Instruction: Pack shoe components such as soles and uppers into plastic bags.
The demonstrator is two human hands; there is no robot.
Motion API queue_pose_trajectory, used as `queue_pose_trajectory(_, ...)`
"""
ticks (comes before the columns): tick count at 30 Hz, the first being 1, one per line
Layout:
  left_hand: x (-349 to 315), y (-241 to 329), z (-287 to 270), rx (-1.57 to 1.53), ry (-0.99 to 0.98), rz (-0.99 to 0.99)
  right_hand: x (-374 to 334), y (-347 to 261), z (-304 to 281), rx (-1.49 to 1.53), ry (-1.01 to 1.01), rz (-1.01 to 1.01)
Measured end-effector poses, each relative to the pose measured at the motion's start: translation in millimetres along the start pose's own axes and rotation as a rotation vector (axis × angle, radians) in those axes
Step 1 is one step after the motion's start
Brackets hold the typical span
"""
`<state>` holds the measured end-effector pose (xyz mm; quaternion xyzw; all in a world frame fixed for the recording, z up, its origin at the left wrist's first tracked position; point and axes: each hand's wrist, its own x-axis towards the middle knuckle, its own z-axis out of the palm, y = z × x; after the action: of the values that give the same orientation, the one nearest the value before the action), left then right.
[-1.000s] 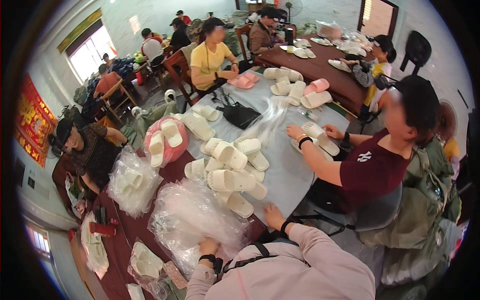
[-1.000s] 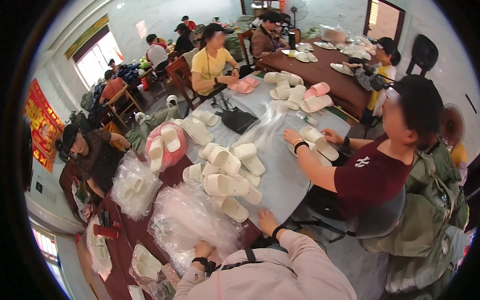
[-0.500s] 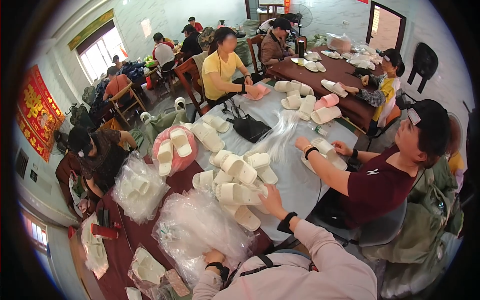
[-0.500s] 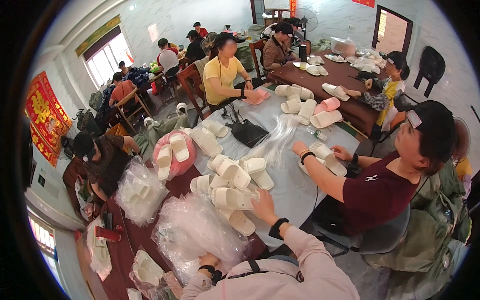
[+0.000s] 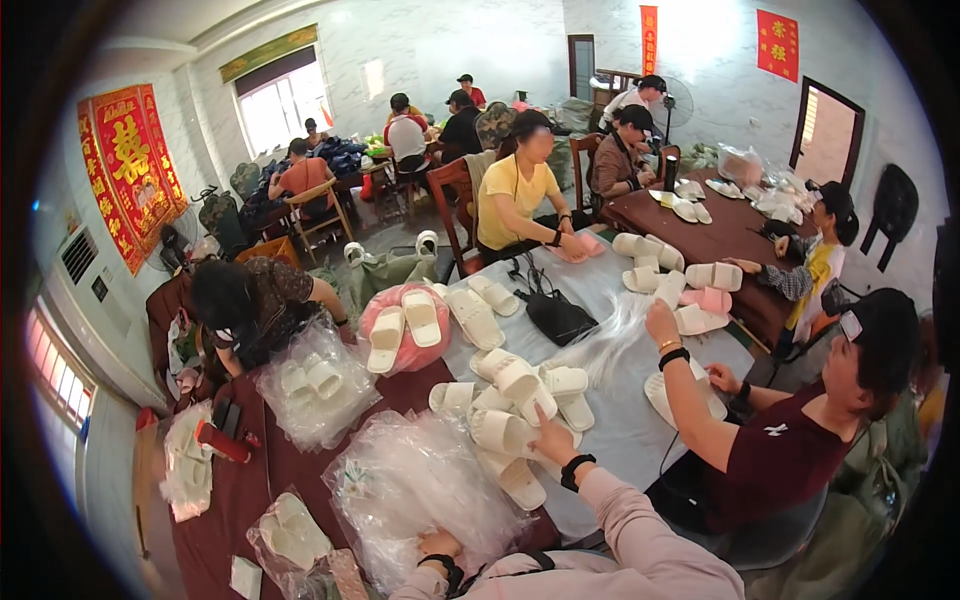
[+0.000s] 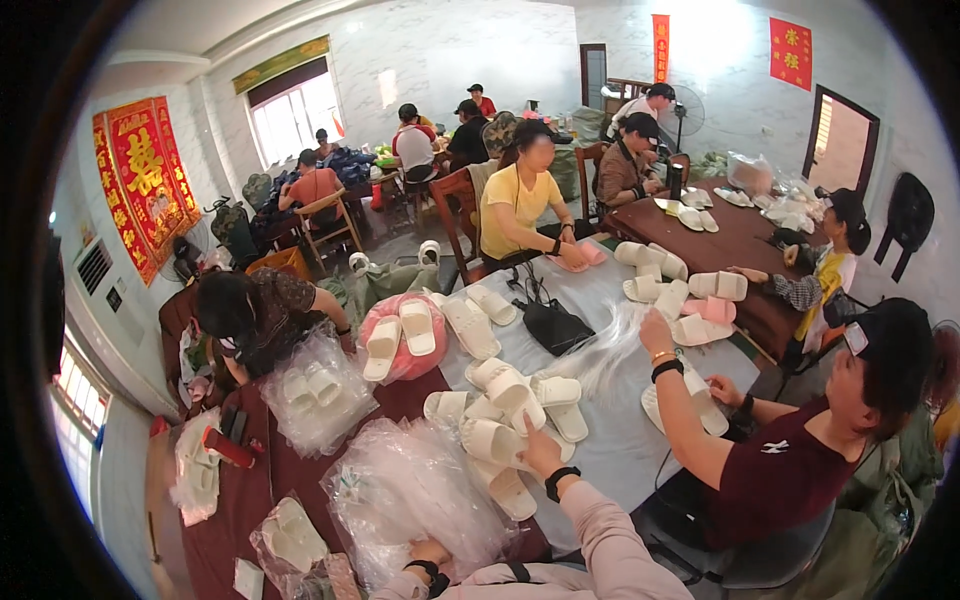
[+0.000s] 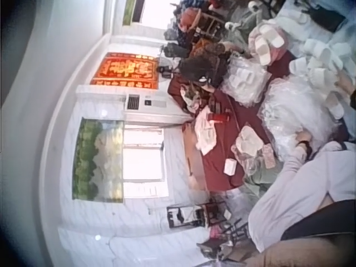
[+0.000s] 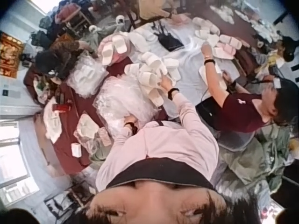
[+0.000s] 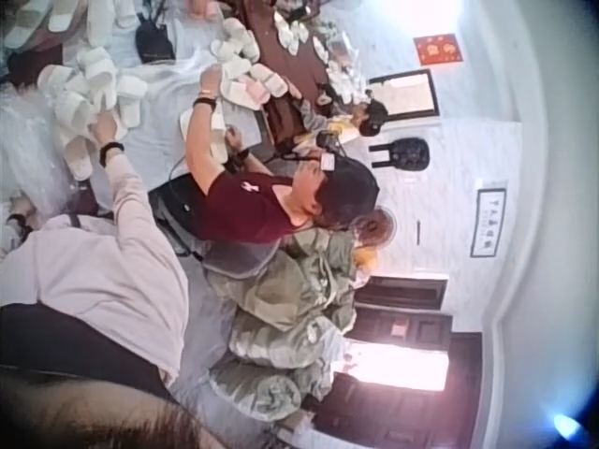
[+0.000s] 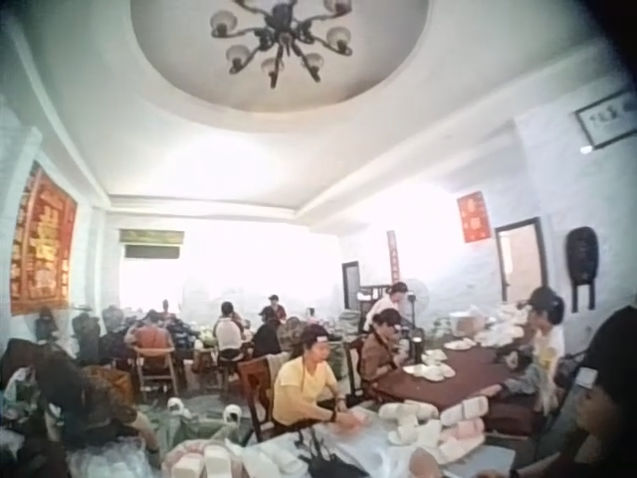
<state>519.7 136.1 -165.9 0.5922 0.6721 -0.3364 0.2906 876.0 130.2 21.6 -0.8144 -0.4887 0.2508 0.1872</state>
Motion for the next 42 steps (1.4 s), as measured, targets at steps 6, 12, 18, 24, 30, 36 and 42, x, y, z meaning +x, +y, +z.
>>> queue_pose_trajectory(6,-1,4,9,0.069,0.221,0.009,0,-34,10,0.023,0.229,-0.175)
queue_pose_trajectory(12,-97,22,-54,0.138,0.042,0.142,-15,-22,4,0.333,0.406,-0.242)
queue_pose_trajectory(18,-51,8,-32,0.174,0.065,0.186,-46,-27,-10,0.829,0.559,-0.191)
queue_pose_trajectory(24,-137,1,-66,0.383,0.126,0.509,-86,-44,-51,0.941,0.549,-0.139)
queue_pose_trajectory(30,-200,49,-90,-0.353,-0.082,1.039,-97,-74,-15,0.937,0.391,-0.202)
queue_pose_trajectory(36,-222,45,-107,-1.058,0.272,0.940,-132,-106,20,0.847,0.283,-0.379)
queue_pose_trajectory(42,-202,-15,-111,-1.740,-0.182,0.803,-140,-84,36,0.279,0.122,-0.719)
